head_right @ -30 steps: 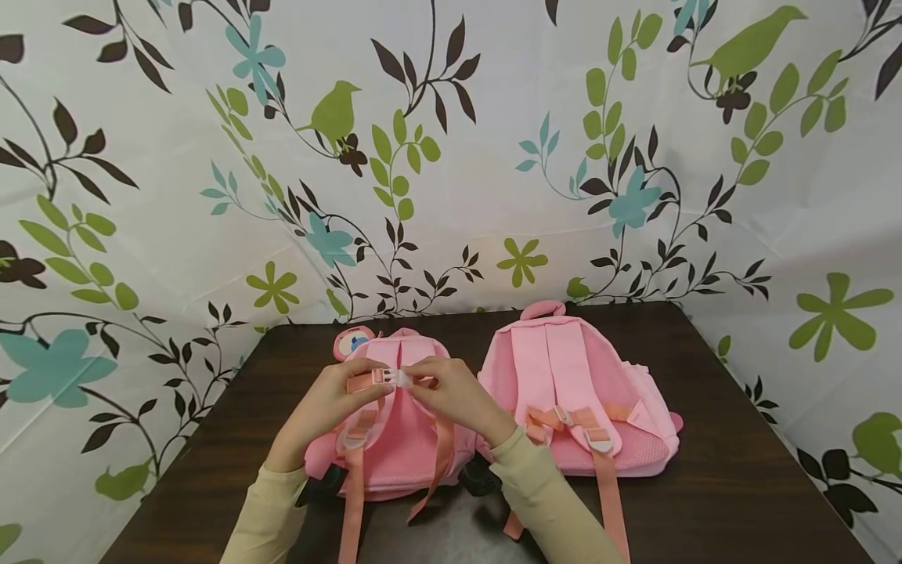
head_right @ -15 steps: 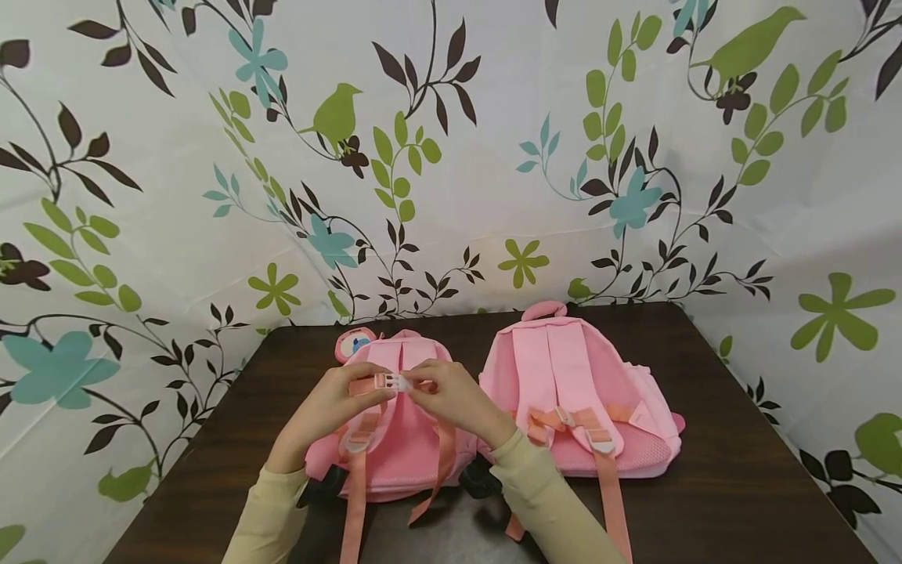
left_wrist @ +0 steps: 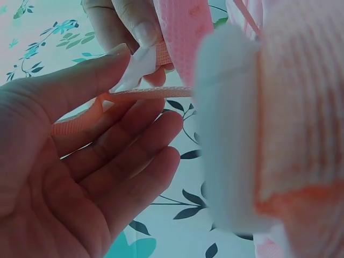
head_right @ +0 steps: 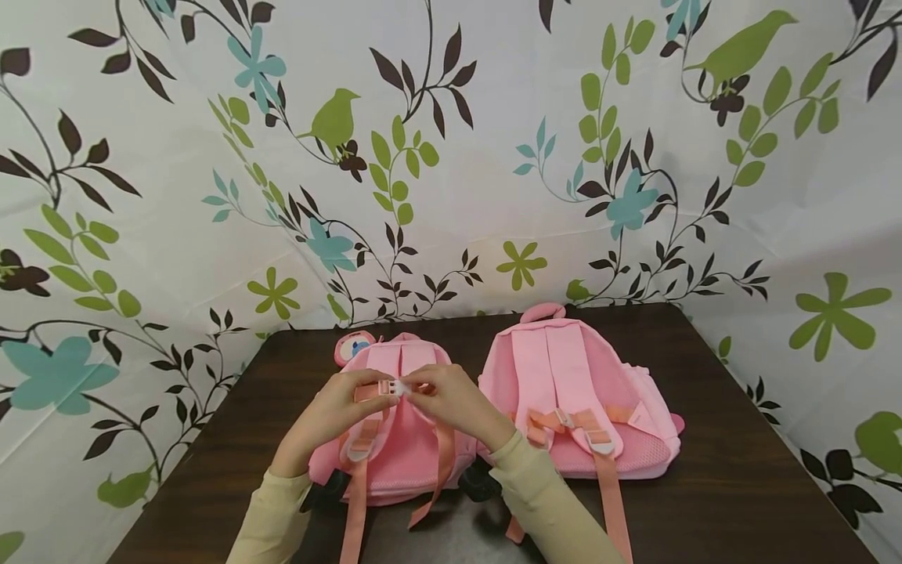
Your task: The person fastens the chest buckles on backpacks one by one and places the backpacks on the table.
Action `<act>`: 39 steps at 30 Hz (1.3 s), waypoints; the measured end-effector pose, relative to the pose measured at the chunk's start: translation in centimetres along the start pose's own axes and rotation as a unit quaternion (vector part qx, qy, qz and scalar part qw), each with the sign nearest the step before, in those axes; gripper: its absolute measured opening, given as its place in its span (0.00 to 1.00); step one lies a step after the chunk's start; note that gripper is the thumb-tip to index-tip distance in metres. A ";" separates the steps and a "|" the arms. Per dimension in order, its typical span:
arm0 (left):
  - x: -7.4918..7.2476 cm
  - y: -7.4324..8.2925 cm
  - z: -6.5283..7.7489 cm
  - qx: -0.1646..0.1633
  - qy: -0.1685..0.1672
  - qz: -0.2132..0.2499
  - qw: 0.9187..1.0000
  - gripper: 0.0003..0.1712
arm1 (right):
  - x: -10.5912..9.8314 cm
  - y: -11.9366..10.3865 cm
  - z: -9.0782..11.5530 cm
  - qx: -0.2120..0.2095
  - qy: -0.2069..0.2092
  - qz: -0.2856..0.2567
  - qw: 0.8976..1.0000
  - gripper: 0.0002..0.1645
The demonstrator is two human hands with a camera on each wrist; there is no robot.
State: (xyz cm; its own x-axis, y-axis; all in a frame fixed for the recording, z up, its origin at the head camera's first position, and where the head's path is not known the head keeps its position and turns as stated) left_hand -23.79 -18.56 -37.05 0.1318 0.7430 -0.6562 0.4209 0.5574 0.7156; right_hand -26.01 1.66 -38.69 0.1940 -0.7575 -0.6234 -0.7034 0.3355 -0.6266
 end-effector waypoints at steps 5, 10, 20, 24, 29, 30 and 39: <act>0.1 -0.1 0.0 0.003 -0.007 0.002 1.000 0.16 | 0.0 0.3 0.0 -0.002 -0.005 -0.014 1.000 0.12; 0.2 -0.1 -0.1 0.001 -0.020 0.011 1.000 0.14 | 0.1 0.3 0.1 0.004 -0.010 -0.016 1.000 0.12; 0.5 0.0 -0.1 0.005 -0.019 0.010 1.000 0.14 | 0.1 0.2 0.2 -0.012 -0.007 -0.012 1.000 0.11; 0.7 0.0 -0.1 0.005 -0.008 0.004 1.000 0.17 | 0.1 0.2 0.2 -0.010 -0.005 -0.006 1.000 0.11; 0.9 0.0 -0.1 0.004 0.004 0.001 1.000 0.18 | 0.1 0.1 0.2 -0.010 -0.004 -0.005 1.000 0.11; 0.9 0.0 -0.1 0.004 0.004 0.001 1.000 0.18 | 0.1 0.1 0.2 -0.010 -0.004 -0.005 1.000 0.11; 1.3 -0.2 -0.2 0.001 -0.003 -0.011 1.000 0.20 | 0.4 0.1 0.3 -0.018 0.008 0.010 1.000 0.12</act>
State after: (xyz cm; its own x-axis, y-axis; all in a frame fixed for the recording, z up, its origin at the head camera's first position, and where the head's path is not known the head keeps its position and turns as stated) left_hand -23.91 -17.64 -37.96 0.1283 0.7274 -0.6741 0.4255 0.5737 0.6999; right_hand -25.78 1.56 -39.21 0.1687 -0.7595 -0.6283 -0.7309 0.3313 -0.5967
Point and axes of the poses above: each hand's wrist, its own z-axis away from the middle knuckle, its own x-axis out of the palm, y = z × x, the point moved 3 cm from there along -z, towards the middle knuckle, and after that the axes turned 3 degrees about z, right-handed, at the moved point
